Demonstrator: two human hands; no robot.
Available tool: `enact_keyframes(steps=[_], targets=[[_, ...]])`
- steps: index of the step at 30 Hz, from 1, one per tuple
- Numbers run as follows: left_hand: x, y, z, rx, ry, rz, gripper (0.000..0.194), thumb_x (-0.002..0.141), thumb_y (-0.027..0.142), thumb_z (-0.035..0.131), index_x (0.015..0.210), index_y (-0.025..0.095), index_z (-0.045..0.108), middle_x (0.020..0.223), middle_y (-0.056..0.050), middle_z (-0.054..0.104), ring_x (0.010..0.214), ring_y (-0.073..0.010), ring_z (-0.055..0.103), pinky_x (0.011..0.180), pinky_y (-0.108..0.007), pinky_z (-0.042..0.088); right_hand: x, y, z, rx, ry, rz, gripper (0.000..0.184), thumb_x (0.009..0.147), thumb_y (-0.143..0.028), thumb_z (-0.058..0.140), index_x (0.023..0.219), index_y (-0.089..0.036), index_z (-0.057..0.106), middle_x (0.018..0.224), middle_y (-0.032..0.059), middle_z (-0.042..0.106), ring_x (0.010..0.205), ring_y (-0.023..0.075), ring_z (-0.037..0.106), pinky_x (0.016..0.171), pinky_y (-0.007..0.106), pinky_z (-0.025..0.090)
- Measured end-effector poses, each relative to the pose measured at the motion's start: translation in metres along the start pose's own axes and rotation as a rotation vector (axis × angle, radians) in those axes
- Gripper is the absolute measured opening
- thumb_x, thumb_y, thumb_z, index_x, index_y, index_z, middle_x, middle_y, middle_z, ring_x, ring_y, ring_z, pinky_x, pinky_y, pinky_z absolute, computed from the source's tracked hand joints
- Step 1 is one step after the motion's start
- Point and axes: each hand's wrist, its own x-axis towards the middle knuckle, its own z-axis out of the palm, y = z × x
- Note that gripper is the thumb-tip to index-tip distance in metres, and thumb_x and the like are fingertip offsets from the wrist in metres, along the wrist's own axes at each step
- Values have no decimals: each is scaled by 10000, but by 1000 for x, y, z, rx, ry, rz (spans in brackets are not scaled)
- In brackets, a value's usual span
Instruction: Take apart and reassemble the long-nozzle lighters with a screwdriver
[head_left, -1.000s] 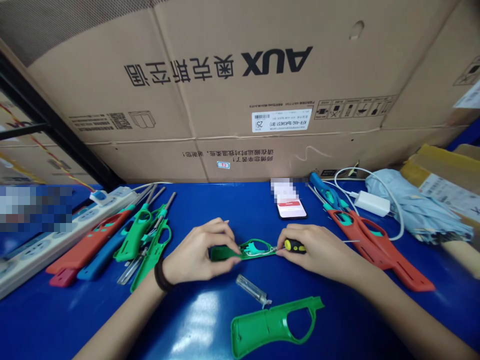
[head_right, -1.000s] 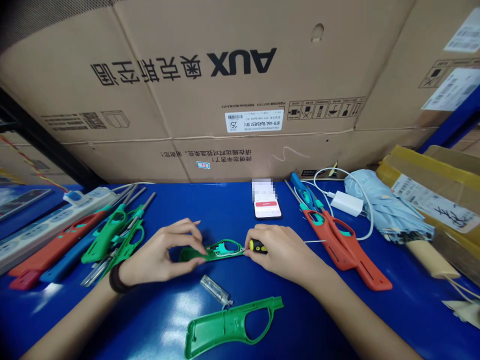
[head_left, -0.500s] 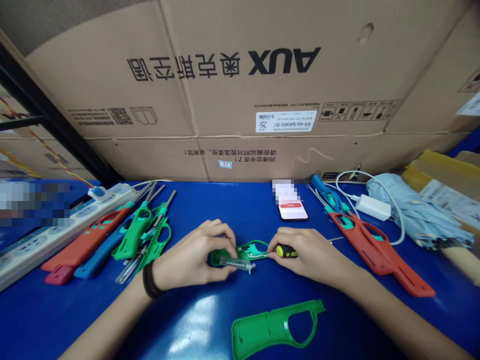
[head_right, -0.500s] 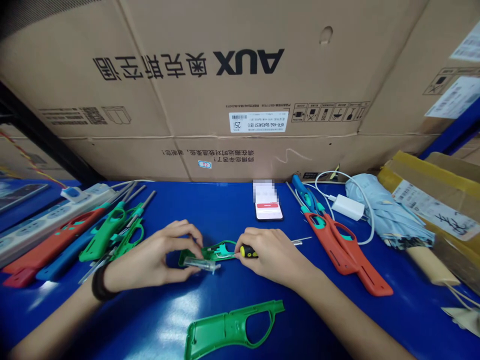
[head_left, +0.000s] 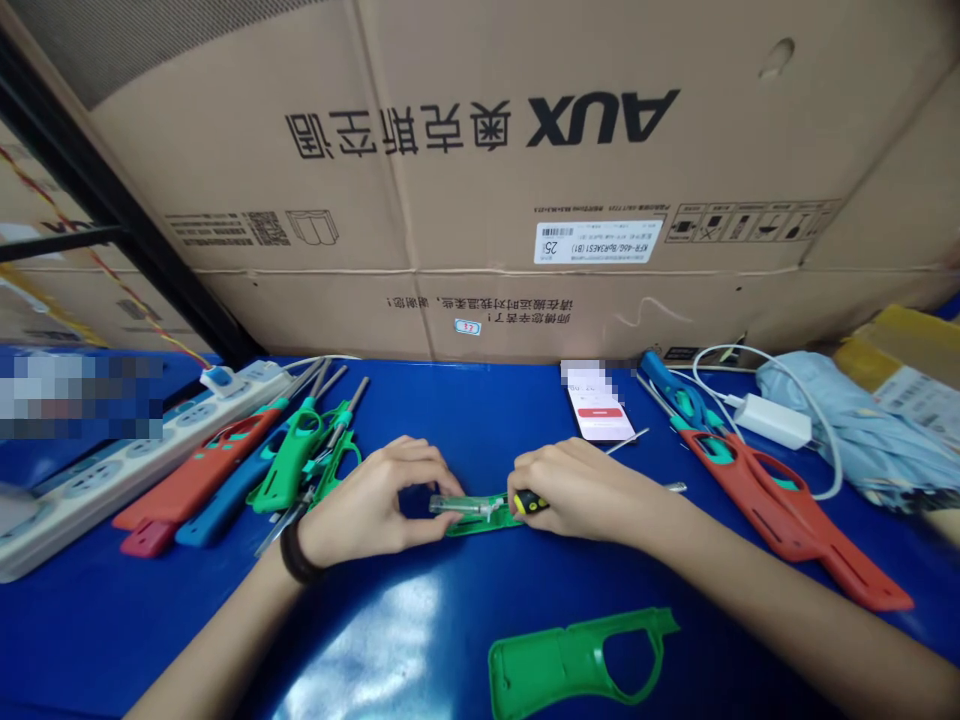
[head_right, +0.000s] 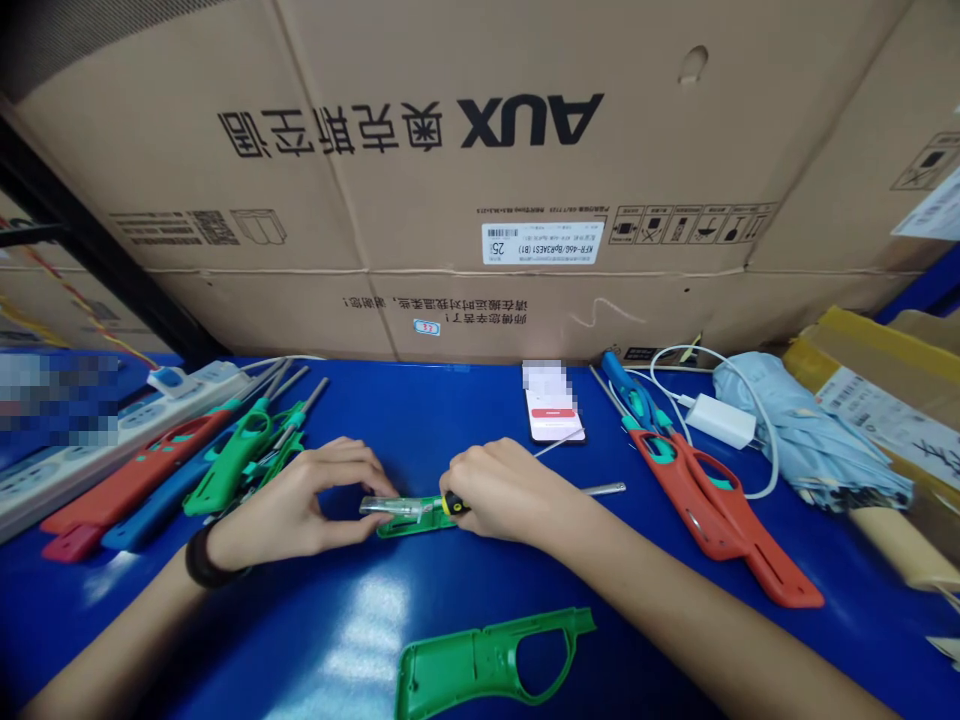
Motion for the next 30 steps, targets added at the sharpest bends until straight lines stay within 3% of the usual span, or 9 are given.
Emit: enact_keyframes(steps=[9, 13, 24, 30], targets=[[-2, -2, 2, -10, -23, -13, 59, 780, 200, 662, 838, 200, 654, 810, 13, 664, 778, -147, 592, 820, -301, 374, 10, -6, -7, -160, -127, -42, 71, 735, -173, 662, 791, -167, 704, 820, 71, 726, 731, 244, 679, 515, 280, 335], [-2, -1, 4, -18, -28, -16, 50, 777, 204, 664, 825, 194, 654, 792, 16, 658, 762, -140, 591, 817, -299, 367, 12, -5, -5, -178, -114, -75, 77, 733, -181, 661, 789, -151, 706, 792, 82, 728, 715, 245, 680, 519, 283, 344], [0, -2, 14, -23, -29, 9, 75, 800, 235, 641, 840, 175, 661, 778, -10, 650, 749, -152, 579, 752, -292, 413, 2, 8, 5, 152, -18, -29, 122, 734, -153, 611, 812, -208, 687, 834, 19, 723, 735, 193, 657, 624, 259, 410], [2, -1, 15, -26, -7, 2, 51, 780, 219, 660, 794, 169, 658, 757, -6, 650, 727, -149, 578, 739, -293, 413, 0, 11, 11, 225, 16, -19, 121, 735, -144, 617, 822, -195, 684, 851, 23, 719, 743, 173, 648, 661, 248, 423]])
